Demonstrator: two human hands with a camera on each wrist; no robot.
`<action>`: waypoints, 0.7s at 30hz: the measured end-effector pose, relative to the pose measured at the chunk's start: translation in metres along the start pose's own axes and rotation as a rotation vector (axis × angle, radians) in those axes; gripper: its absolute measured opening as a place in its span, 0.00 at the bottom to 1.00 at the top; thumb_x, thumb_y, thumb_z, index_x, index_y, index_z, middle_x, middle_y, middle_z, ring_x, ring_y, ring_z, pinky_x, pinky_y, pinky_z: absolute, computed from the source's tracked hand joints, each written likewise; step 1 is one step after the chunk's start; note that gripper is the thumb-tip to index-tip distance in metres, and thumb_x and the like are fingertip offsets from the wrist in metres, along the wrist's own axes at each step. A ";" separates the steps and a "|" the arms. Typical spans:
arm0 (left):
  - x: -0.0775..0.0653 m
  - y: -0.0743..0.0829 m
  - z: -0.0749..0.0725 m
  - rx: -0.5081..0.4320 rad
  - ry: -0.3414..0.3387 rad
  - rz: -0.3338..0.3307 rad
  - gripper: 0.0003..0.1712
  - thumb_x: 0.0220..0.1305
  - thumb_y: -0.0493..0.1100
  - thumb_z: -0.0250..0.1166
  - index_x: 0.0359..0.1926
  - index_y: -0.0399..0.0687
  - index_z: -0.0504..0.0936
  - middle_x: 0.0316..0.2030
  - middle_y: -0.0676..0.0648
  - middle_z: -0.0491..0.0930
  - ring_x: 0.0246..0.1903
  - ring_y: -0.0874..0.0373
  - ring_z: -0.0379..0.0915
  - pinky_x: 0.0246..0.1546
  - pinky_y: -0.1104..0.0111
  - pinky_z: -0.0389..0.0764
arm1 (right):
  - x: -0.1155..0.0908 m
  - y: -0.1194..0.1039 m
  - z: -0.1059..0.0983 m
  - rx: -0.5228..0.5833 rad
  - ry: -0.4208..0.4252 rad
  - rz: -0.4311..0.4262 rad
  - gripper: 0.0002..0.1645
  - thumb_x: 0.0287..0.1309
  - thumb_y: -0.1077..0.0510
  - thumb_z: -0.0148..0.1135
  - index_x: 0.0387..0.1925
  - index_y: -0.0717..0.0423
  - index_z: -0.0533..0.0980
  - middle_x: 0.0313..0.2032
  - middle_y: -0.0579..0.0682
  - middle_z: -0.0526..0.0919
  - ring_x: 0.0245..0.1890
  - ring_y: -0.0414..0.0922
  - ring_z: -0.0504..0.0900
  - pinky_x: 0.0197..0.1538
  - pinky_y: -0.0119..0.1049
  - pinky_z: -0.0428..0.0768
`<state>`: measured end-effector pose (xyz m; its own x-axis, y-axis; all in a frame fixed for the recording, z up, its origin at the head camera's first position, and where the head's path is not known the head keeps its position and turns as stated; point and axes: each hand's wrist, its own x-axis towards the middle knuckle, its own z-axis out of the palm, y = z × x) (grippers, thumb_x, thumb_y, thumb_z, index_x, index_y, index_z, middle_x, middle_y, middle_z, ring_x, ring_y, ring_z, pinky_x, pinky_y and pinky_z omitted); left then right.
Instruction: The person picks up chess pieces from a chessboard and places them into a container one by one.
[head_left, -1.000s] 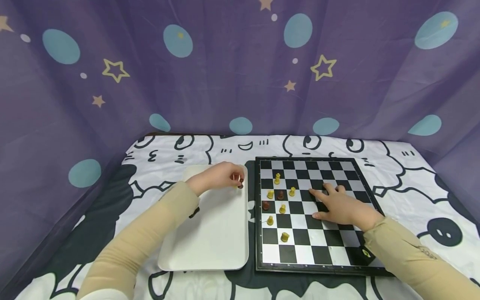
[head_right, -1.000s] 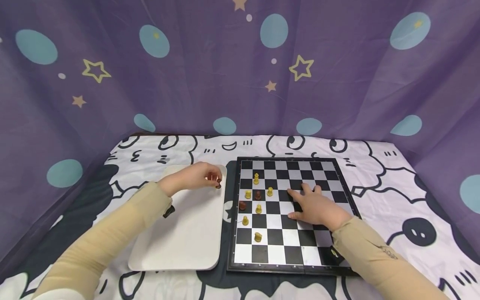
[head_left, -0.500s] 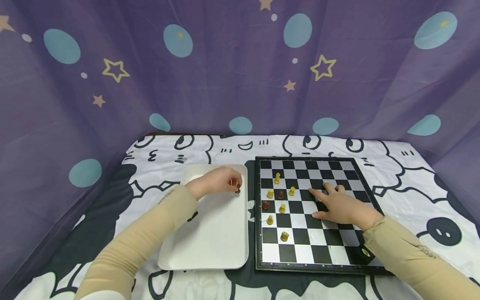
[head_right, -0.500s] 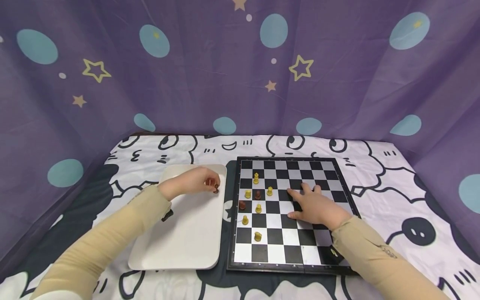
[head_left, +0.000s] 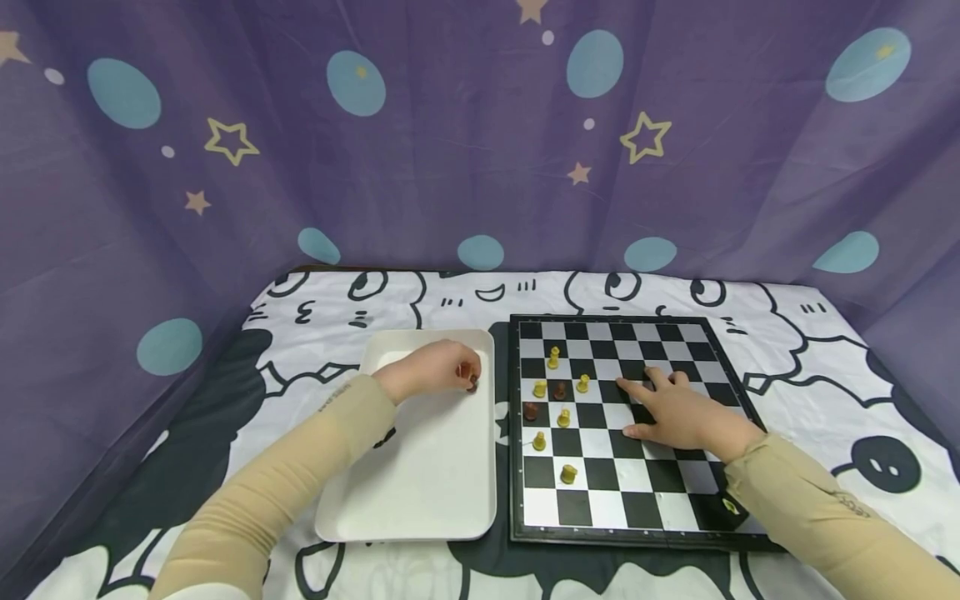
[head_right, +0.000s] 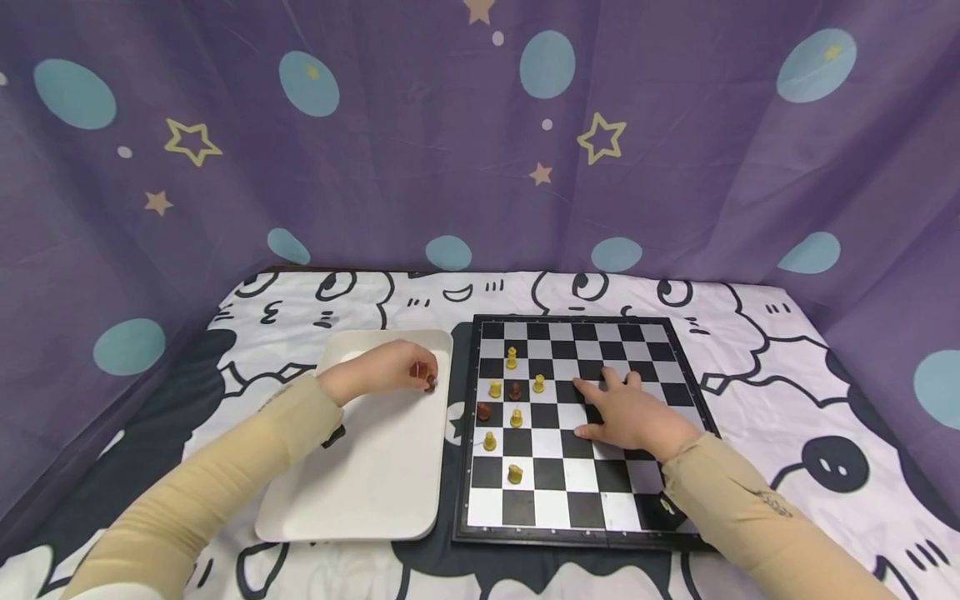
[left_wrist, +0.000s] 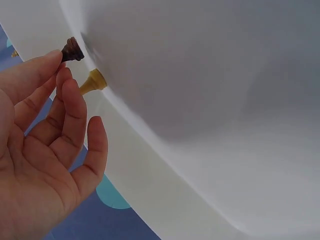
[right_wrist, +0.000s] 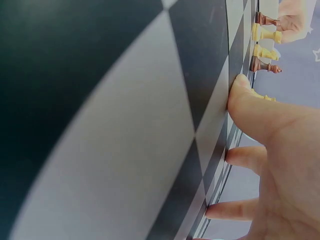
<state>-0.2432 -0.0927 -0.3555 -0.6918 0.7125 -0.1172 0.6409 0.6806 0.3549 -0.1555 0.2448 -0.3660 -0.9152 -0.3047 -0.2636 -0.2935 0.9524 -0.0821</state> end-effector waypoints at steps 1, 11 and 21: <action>0.000 -0.001 0.000 0.002 0.001 0.002 0.04 0.57 0.34 0.65 0.32 0.46 0.83 0.26 0.53 0.78 0.27 0.63 0.68 0.33 0.71 0.72 | 0.000 0.000 0.000 0.001 0.000 0.000 0.47 0.52 0.30 0.56 0.68 0.51 0.63 0.62 0.73 0.59 0.53 0.71 0.64 0.45 0.64 0.73; -0.003 -0.005 0.003 0.022 0.000 0.005 0.02 0.57 0.35 0.66 0.33 0.45 0.83 0.26 0.53 0.78 0.26 0.63 0.68 0.33 0.71 0.71 | 0.000 0.000 -0.001 0.017 -0.010 0.002 0.47 0.53 0.30 0.56 0.68 0.50 0.62 0.63 0.73 0.58 0.53 0.71 0.64 0.45 0.63 0.74; -0.003 -0.006 0.003 0.000 -0.003 -0.006 0.03 0.56 0.35 0.66 0.32 0.47 0.83 0.26 0.53 0.79 0.27 0.63 0.69 0.34 0.71 0.72 | 0.001 0.000 0.000 0.015 -0.013 -0.001 0.48 0.53 0.30 0.56 0.68 0.51 0.62 0.63 0.73 0.58 0.53 0.71 0.64 0.45 0.63 0.74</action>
<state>-0.2438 -0.0987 -0.3598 -0.6948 0.7089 -0.1218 0.6366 0.6849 0.3546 -0.1563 0.2447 -0.3659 -0.9111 -0.3061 -0.2759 -0.2904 0.9520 -0.0970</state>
